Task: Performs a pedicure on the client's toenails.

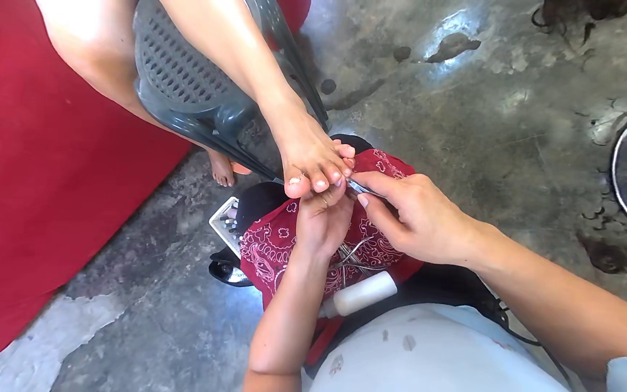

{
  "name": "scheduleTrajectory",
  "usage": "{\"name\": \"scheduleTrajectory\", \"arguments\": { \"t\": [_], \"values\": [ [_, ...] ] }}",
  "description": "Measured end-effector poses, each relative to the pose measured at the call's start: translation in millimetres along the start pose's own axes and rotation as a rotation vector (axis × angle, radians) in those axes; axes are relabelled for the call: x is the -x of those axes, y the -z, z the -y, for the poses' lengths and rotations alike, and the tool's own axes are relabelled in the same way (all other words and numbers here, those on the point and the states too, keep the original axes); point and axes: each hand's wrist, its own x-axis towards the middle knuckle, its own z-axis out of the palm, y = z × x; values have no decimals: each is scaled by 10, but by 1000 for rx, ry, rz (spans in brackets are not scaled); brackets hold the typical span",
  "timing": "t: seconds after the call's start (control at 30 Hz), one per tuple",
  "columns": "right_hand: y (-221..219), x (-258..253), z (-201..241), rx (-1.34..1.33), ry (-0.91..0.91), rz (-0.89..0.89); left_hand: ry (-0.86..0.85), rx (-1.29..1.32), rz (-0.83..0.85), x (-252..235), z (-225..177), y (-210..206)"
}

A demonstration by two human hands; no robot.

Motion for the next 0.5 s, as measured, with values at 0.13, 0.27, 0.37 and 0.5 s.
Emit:
{"name": "scheduleTrajectory", "arguments": {
  "t": [0.13, 0.27, 0.37, 0.5],
  "values": [
    [84, -74, -23, -187, -18, -99, 70, 93, -3, -4, -13, 13],
    [172, -483, 91, -895, -114, -297, 118, 21, -65, -1, -29, 21],
    [61, -680, 180, -1075, -145, -330, 132, 40, -125, 0, -60, -40],
    [-195, -348, 277, -1031, -140, -329, 112, 155, -32, -10, -86, -84]
  ]
}}
